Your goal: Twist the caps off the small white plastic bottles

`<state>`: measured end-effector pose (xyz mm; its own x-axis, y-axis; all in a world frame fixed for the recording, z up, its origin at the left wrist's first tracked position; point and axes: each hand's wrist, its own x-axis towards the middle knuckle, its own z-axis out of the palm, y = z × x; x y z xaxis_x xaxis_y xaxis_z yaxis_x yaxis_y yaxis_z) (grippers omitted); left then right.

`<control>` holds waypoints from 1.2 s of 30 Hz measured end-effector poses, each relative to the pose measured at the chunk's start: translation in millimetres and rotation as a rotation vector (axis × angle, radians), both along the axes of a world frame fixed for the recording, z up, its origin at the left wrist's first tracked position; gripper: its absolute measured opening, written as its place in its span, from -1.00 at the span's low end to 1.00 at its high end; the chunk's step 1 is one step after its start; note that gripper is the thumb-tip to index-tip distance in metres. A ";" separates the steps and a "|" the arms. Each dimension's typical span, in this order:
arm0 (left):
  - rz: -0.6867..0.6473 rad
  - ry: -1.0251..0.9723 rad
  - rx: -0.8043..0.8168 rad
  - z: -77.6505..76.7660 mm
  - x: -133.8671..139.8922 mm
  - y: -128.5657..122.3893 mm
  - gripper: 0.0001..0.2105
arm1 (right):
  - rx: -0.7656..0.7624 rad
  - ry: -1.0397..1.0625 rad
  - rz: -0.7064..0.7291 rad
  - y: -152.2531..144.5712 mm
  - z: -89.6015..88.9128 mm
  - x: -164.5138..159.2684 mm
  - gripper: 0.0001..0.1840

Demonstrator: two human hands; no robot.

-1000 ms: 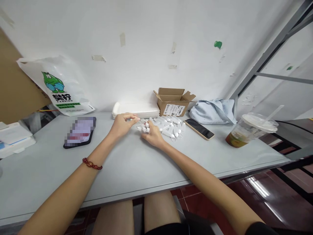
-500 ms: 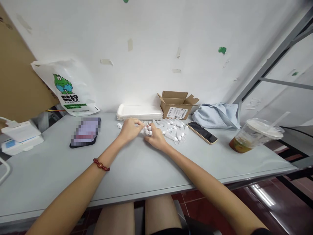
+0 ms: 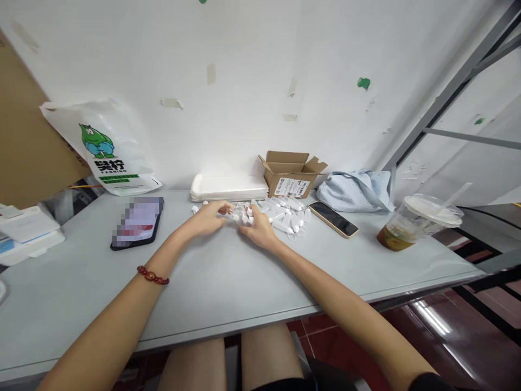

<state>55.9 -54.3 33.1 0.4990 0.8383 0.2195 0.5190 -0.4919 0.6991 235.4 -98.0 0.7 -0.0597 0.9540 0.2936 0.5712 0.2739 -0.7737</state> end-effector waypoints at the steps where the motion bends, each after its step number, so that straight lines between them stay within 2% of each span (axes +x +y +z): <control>1: -0.043 0.016 -0.011 0.4 0.0 -1.6 -0.64 | -0.005 0.007 0.005 -0.3 0.3 0.3 -0.65; 4: -0.103 0.053 0.015 4.0 2.3 -7.4 -0.71 | -0.005 0.026 0.027 -0.6 0.9 1.2 -0.67; 9: -0.097 0.065 0.053 8.4 7.5 -13.2 -0.79 | -0.019 0.052 0.001 1.2 0.2 2.7 -0.66; 14: -0.094 0.061 0.050 5.6 8.7 -14.0 -0.77 | -0.064 0.064 -0.033 1.8 0.8 3.7 -0.66; 18: -0.086 0.181 0.112 2.4 6.5 -14.1 -0.81 | -0.063 0.048 -0.029 1.2 1.5 3.8 -0.67; 21: -0.113 0.211 0.053 1.5 5.0 -14.5 -0.86 | -0.057 0.040 -0.022 1.1 0.9 3.2 -0.67; 23: -0.115 0.192 0.028 0.5 5.4 -14.3 -0.85 | -0.052 0.035 -0.021 1.0 0.4 2.4 -0.67; 27: -0.021 0.155 0.124 -1.8 8.7 -12.9 -0.67 | -0.039 0.014 -0.017 0.1 0.2 1.3 -0.67; 29: -0.015 0.152 0.098 -1.0 9.2 -13.1 -0.63 | -0.036 0.026 -0.014 -0.5 0.6 1.6 -0.67; 32: -0.040 0.102 0.002 3.1 8.3 -15.3 -0.74 | -0.044 0.054 -0.015 -0.8 1.0 2.7 -0.66; 36: -0.057 0.022 -0.008 8.3 8.8 -18.3 -0.75 | -0.049 0.051 -0.010 -0.1 0.4 3.8 -0.66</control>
